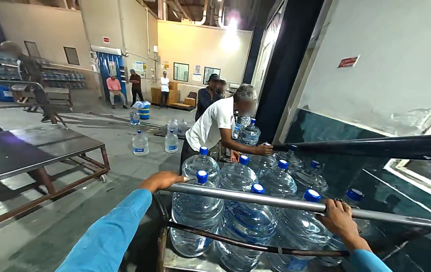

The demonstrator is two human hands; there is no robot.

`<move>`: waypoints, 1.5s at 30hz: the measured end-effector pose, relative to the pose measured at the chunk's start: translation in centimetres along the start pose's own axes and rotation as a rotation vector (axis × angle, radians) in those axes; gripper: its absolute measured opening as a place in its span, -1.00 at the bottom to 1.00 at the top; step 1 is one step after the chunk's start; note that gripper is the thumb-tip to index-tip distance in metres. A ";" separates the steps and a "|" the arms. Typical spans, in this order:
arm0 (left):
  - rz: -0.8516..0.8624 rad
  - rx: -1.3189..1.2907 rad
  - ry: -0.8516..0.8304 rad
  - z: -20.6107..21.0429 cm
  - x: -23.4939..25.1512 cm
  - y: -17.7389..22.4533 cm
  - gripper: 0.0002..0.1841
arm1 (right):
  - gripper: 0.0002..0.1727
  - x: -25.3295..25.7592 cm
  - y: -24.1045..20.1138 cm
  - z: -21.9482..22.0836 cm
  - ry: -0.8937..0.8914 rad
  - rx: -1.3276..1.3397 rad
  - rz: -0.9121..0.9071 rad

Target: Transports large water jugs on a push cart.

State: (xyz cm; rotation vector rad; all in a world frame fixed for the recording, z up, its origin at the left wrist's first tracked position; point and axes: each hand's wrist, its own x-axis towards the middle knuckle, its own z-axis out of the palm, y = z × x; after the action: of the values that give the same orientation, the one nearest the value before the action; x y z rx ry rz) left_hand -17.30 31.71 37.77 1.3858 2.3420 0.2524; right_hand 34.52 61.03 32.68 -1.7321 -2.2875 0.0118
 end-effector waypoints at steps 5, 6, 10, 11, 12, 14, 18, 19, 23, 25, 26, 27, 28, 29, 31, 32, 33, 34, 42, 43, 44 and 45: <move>-0.008 -0.002 0.002 0.0 0.0 0.0 -0.29 | -0.25 0.1 0.2 0.4 0.011 0.013 0.012; -0.008 -0.005 0.005 0.0 0.0 0.0 -0.29 | -0.26 0.2 0.2 0.5 0.016 0.016 0.011; -0.011 -0.023 0.018 0.1 -0.2 0.0 -0.30 | -0.26 0.1 0.3 0.5 0.036 0.033 -0.003; -0.011 -0.031 0.022 0.1 -0.4 0.1 -0.31 | -0.26 0.1 0.4 0.6 0.040 0.044 -0.009; -0.013 -0.038 0.022 0.1 -0.5 0.1 -0.31 | -0.26 0.1 0.4 0.7 0.043 0.050 -0.012; -0.008 -0.046 0.025 0.2 -0.5 0.1 -0.31 | -0.27 0.1 0.4 0.8 0.046 0.047 -0.010; -0.002 -0.027 0.035 0.3 -0.3 0.0 -0.32 | -0.26 0.2 0.6 1.0 0.052 0.036 -0.009; -0.005 -0.022 0.034 0.3 -0.3 0.0 -0.31 | -0.27 0.2 0.6 1.0 0.055 0.037 -0.009; -0.002 -0.007 0.027 0.3 -0.3 0.1 -0.31 | -0.26 0.2 0.5 1.0 0.048 0.036 0.002; -0.016 -0.017 0.027 0.2 -0.4 0.2 -0.31 | -0.26 0.2 0.5 1.0 0.045 0.036 0.004; -0.021 -0.026 0.027 0.2 -0.4 0.2 -0.31 | -0.26 0.1 0.5 1.0 0.050 0.042 0.002; -0.024 -0.037 0.030 0.2 -0.5 0.2 -0.31 | -0.26 0.1 0.5 1.0 0.049 0.045 0.003; -0.022 -0.043 0.033 0.3 -0.4 0.1 -0.31 | -0.26 0.2 0.5 1.0 0.053 0.046 0.005; -0.020 -0.044 0.035 0.3 -0.4 0.1 -0.31 | -0.26 0.2 0.6 1.1 0.061 0.045 0.005; -0.013 -0.037 0.039 0.3 -0.4 0.1 -0.32 | -0.26 0.3 0.7 1.3 0.069 0.040 0.001; -0.011 -0.031 0.038 0.3 -0.5 0.2 -0.32 | -0.25 0.3 0.8 1.3 0.071 0.039 -0.002; -0.008 -0.025 0.040 0.2 -0.6 0.3 -0.33 | -0.26 0.3 0.8 1.3 0.071 0.037 -0.003; -0.007 -0.027 0.041 0.2 -0.8 0.4 -0.33 | -0.26 0.2 0.7 1.3 0.072 0.038 -0.004; -0.008 -0.084 0.064 0.2 -1.4 0.4 -0.34 | -0.26 -0.2 0.6 1.1 0.083 0.073 -0.023; -0.013 -0.092 0.071 0.2 -1.5 0.5 -0.35 | -0.26 -0.2 0.7 1.2 0.088 0.073 -0.025; -0.013 -0.095 0.079 0.3 -1.6 0.5 -0.35 | -0.26 -0.2 0.8 1.2 0.088 0.067 -0.026; -0.007 -0.096 0.084 0.4 -1.5 0.5 -0.35 | -0.26 -0.2 0.8 1.3 0.085 0.061 -0.026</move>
State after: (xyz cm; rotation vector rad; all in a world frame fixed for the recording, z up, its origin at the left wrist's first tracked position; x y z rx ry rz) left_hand -16.11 30.58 37.94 1.3450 2.3682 0.4227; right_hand 35.08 61.28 31.26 -1.6408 -2.2257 0.0027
